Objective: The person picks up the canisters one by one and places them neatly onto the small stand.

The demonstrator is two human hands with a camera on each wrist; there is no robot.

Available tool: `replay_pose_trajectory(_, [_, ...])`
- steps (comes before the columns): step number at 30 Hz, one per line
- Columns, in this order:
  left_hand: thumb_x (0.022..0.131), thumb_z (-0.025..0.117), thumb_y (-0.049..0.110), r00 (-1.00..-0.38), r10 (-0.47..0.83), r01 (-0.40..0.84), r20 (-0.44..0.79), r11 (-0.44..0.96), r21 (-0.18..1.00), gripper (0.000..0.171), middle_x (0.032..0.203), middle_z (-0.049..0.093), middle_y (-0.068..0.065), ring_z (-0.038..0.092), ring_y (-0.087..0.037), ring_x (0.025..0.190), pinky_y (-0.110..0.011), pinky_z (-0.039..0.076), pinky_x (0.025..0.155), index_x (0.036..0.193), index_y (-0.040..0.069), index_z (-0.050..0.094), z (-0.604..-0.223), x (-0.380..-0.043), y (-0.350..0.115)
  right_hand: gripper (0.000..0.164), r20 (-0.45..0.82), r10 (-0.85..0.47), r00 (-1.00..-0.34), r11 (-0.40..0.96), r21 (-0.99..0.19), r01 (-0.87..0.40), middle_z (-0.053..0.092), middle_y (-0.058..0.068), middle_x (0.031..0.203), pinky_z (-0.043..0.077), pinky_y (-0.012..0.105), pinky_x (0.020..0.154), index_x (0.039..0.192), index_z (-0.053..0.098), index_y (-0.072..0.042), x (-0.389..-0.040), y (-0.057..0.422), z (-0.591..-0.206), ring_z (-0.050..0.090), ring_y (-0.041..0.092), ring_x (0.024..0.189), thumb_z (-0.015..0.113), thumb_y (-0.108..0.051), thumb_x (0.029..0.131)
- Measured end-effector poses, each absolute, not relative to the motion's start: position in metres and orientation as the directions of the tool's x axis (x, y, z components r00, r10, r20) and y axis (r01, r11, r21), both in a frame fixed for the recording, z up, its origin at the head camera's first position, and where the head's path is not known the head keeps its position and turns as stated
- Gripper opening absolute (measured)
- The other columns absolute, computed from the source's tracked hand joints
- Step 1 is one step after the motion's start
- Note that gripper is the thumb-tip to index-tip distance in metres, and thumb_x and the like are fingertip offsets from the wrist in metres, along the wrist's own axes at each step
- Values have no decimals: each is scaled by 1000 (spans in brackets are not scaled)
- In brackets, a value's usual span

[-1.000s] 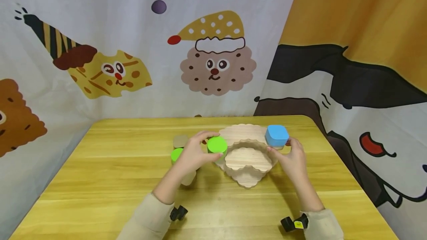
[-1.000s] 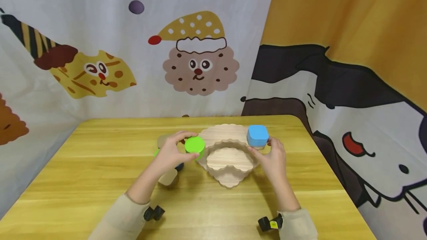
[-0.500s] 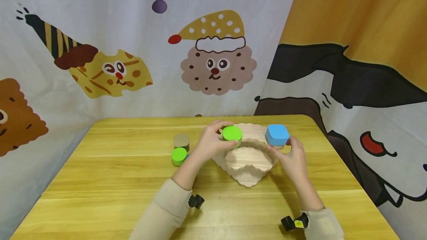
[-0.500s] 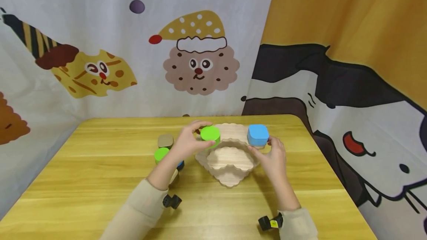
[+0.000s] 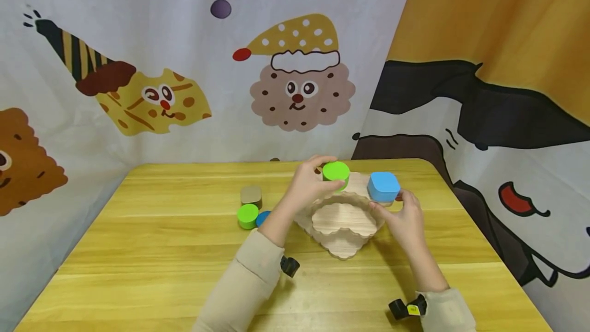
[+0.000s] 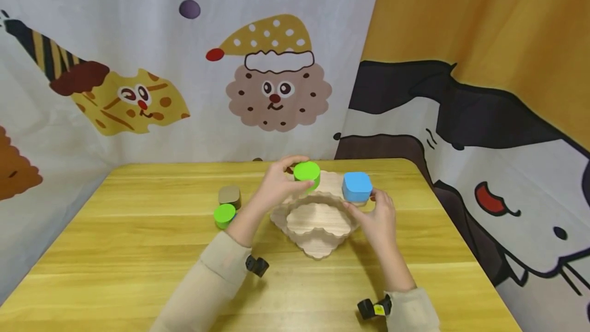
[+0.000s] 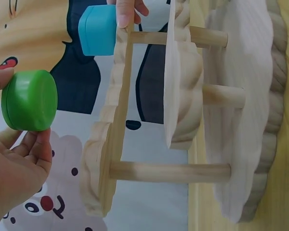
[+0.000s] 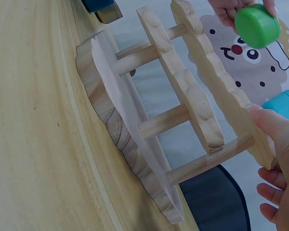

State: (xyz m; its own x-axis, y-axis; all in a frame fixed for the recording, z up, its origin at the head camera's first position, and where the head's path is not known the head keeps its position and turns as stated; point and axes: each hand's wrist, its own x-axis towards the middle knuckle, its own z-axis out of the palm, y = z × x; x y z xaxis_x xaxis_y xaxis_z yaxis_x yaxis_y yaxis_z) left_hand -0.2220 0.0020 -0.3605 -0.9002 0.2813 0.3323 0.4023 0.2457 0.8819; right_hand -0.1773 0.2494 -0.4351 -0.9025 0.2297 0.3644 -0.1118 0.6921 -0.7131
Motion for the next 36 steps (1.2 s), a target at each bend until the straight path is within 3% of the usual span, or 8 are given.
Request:
replay_pose_trajectory(5, [76, 83, 19, -893, 293, 413, 341, 234, 880, 52, 113, 58, 2, 51, -16, 96, -30, 46, 79, 123, 9, 63, -360, -229, 11, 69, 362, 226, -904, 692, -713, -113, 51, 24, 108, 39, 51, 82, 119, 51, 11, -177, 250, -435, 47, 39, 101, 82, -33, 76])
replay_pose_trajectory(17, [74, 84, 22, -879, 349, 417, 325, 231, 879, 54, 107, 58, 4, 52, -19, 95, -24, 48, 72, 123, 11, 64, -362, -244, 32, 71, 364, 222, -905, 691, -713, -117, 51, 23, 107, 38, 50, 81, 119, 51, 10, -177, 250, -434, 47, 39, 101, 81, -38, 76])
replay_pose_trajectory(36, [76, 83, 22, -898, 346, 370, 273, 257, 893, 55, 121, 57, 2, 55, -16, 95, -23, 50, 73, 126, 15, 62, -378, -252, 48, 75, 321, 224, -920, 683, -726, -87, 50, 24, 111, 39, 51, 84, 123, 49, 10, -176, 250, -432, 46, 40, 104, 80, -41, 77])
